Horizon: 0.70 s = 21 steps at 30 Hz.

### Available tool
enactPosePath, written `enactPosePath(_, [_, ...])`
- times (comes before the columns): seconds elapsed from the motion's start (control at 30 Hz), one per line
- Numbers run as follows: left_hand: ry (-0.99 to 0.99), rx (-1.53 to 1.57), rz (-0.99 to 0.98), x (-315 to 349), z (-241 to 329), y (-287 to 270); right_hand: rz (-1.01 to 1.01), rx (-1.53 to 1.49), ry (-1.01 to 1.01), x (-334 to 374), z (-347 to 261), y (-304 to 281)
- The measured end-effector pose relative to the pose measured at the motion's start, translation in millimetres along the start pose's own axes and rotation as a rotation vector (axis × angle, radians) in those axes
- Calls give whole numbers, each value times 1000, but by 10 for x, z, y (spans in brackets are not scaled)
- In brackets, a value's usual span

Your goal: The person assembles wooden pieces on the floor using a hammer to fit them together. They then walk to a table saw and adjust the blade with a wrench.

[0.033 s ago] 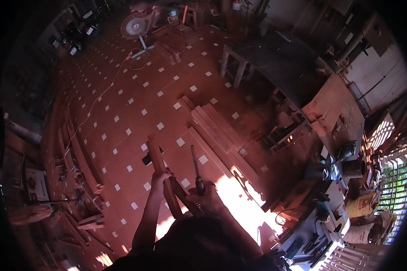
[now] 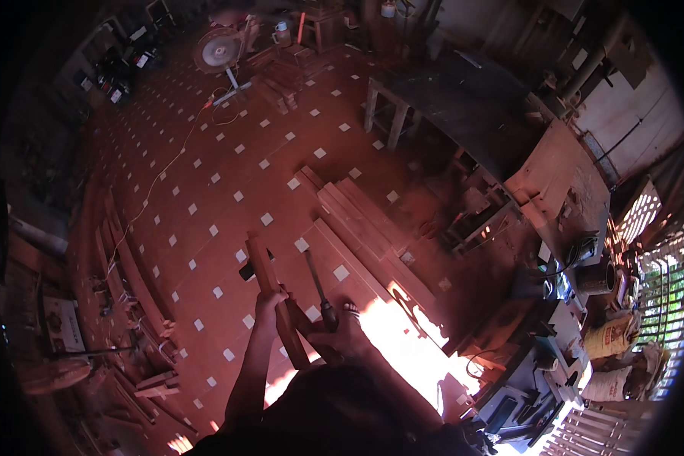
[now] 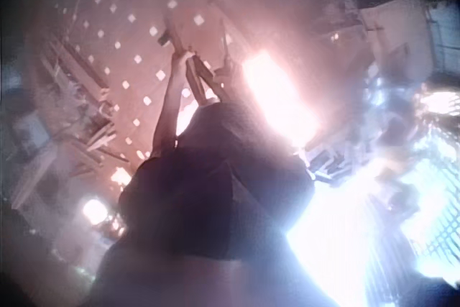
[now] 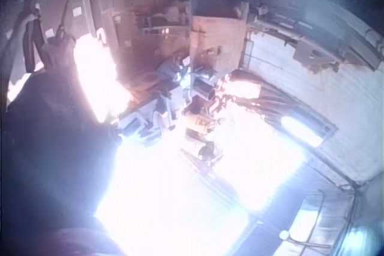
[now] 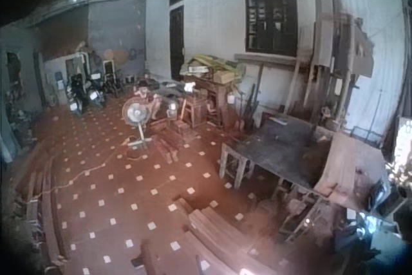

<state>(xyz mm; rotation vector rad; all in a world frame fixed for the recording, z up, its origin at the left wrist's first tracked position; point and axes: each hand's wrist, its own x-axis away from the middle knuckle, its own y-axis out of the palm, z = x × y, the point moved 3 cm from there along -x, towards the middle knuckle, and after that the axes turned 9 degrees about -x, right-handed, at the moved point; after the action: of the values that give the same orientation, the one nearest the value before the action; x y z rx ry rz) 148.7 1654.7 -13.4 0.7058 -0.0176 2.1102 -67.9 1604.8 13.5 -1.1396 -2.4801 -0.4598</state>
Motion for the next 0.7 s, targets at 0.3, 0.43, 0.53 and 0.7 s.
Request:
enactPosePath(0.3, [37, -190, -426, -2523, 988, 861, 61, 74, -15, -1991, -788, -338])
enactPosePath(0.43, [-86, -336, -671, -3436, 1765, 1673, 429, -208, -100, -2668, -1390, -480])
enactPosePath(0.53, [-47, -515, -746, -4053, 2306, 2344, 657, -330, -258, -3056, -1942, -777])
enactPosePath(0.7, [11, -823, -913, -5292, 2959, 3229, 1051, -369, -354, -3929, -2439, -1698])
